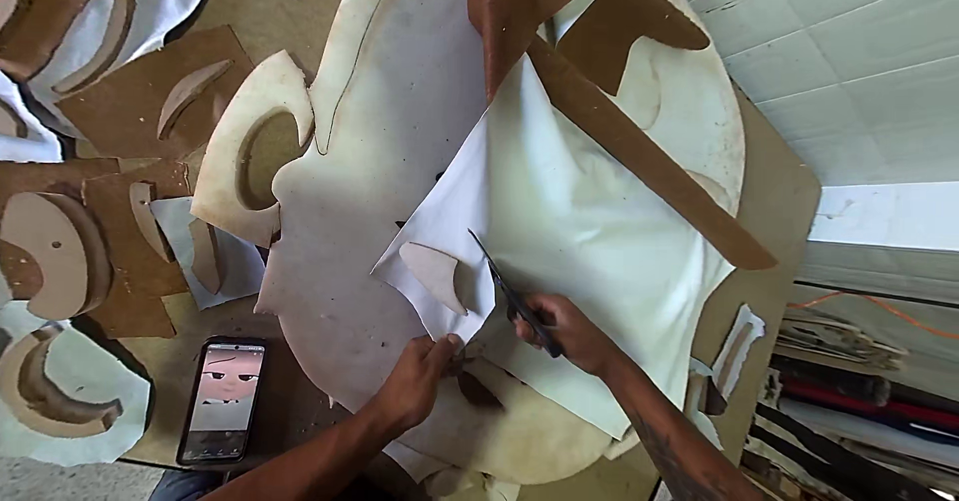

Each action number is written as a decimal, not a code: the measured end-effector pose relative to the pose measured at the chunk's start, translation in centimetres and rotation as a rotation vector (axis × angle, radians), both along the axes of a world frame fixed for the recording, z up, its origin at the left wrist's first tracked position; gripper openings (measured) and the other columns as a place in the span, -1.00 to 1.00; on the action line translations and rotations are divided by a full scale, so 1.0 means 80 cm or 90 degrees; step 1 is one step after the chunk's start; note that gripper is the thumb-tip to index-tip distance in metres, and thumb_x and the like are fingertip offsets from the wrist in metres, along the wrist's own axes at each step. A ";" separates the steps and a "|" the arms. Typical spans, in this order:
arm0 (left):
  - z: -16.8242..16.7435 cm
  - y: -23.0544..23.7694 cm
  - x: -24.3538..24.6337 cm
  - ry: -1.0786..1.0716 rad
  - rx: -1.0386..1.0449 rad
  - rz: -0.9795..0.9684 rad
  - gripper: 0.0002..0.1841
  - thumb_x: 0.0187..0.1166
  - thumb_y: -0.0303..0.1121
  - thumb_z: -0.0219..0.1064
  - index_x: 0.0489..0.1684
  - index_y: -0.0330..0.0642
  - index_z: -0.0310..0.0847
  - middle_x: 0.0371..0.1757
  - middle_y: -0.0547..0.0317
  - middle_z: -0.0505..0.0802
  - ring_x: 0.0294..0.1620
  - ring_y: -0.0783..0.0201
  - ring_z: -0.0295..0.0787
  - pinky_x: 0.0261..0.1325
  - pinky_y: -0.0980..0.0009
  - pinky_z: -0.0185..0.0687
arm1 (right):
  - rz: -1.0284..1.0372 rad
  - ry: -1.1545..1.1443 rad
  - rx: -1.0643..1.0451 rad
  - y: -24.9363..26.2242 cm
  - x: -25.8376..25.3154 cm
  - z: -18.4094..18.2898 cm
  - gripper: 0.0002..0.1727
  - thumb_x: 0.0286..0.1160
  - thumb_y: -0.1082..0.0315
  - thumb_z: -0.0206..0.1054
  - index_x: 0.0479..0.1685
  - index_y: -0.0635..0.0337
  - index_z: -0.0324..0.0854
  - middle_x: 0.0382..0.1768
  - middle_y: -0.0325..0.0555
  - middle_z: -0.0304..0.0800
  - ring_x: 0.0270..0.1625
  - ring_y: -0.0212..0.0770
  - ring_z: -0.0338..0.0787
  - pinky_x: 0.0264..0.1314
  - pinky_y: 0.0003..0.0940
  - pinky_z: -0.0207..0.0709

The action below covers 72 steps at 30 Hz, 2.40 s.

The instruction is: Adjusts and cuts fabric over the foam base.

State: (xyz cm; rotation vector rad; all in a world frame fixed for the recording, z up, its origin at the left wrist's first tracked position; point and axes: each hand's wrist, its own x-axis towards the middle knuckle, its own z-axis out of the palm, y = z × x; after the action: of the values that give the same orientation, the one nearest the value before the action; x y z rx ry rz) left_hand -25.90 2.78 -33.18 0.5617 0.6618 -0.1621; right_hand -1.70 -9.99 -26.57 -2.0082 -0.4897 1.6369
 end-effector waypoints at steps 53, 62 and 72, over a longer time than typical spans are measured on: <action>0.019 0.016 -0.025 0.062 0.047 -0.102 -0.57 0.90 -0.14 -0.03 0.08 -0.37 0.59 -0.06 -0.12 0.94 -0.05 0.02 0.97 0.12 0.11 0.91 | 0.413 -0.030 0.043 0.185 0.065 -0.003 -0.51 0.37 -0.11 0.57 -0.53 0.11 0.57 -0.64 -0.25 0.50 -0.57 -0.36 0.48 -0.50 -0.41 0.32; 0.049 0.060 -0.066 0.008 0.325 -0.416 -0.35 0.80 0.24 -0.09 0.29 -0.11 0.71 -0.20 0.06 0.94 -0.30 0.15 0.95 -0.12 0.11 0.91 | 0.346 -0.512 0.128 0.200 0.046 -0.009 -0.52 0.25 -0.29 0.52 -0.14 -0.11 0.86 -0.03 -0.22 0.67 0.01 -0.18 0.70 0.01 -0.04 0.69; 0.085 0.165 0.043 -0.120 1.209 -0.547 -0.42 0.39 -0.05 0.54 0.50 0.28 0.64 0.76 -0.10 0.42 0.92 -0.23 -0.22 0.84 -0.35 -0.35 | -0.018 -0.455 0.198 0.119 -0.024 0.034 -0.63 0.62 0.21 0.39 0.37 0.02 0.68 -0.03 -0.16 0.87 -0.02 -0.19 0.86 0.16 -0.04 0.76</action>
State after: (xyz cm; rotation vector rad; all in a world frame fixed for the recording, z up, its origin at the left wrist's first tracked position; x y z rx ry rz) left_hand -22.49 15.96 -26.41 2.6491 0.1513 -0.2412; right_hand -3.65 -0.49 -23.83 -2.2860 -0.8925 0.7160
